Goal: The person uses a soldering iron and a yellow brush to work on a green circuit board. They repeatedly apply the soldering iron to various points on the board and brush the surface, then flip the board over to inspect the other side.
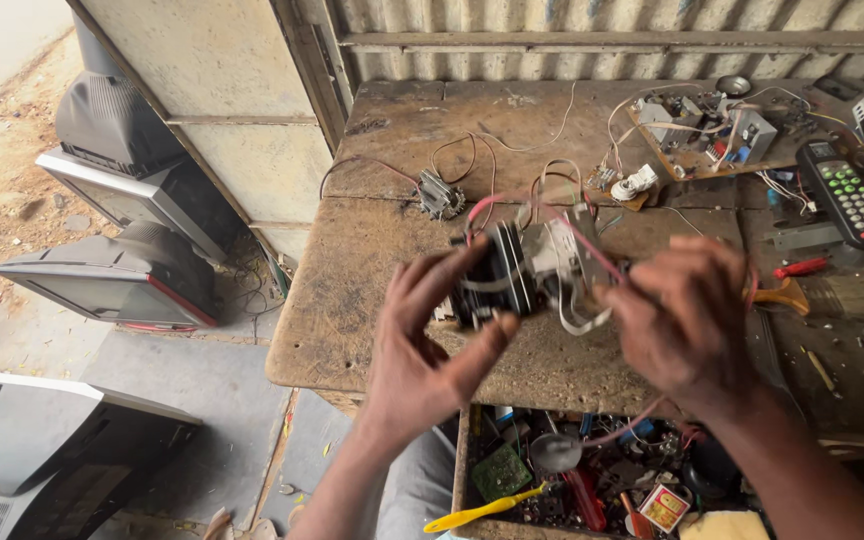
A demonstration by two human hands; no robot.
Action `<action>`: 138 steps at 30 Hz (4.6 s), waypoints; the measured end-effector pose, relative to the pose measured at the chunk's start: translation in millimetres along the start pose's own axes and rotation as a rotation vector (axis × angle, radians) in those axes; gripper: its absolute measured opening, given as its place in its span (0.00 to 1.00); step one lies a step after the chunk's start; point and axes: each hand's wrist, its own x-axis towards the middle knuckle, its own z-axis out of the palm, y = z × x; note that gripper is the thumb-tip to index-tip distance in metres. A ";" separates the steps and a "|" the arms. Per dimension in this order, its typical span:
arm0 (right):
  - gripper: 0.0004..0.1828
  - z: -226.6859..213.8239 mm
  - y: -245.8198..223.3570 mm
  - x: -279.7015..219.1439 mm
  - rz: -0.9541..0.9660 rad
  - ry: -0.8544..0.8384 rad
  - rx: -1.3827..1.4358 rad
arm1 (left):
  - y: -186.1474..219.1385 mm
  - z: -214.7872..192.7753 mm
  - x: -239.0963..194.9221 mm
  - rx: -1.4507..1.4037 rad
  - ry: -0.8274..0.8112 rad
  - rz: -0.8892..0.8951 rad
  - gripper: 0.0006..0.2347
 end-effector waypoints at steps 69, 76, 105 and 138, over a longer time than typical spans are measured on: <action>0.45 31.9 -58.6 36.9 -0.106 -0.968 0.457 | -151.1 64.6 -98.9 0.800 0.108 0.429 0.17; 0.39 22.3 -69.8 16.5 -0.101 -0.905 0.486 | -155.8 65.8 -101.6 0.754 0.096 0.415 0.12; 0.40 -17.6 26.4 -32.7 0.978 -0.479 1.330 | -144.3 72.6 -97.0 0.689 0.209 0.354 0.36; 0.44 -62.7 83.9 -114.5 1.050 -0.527 0.664 | -154.9 76.5 -103.2 0.705 0.215 0.350 0.41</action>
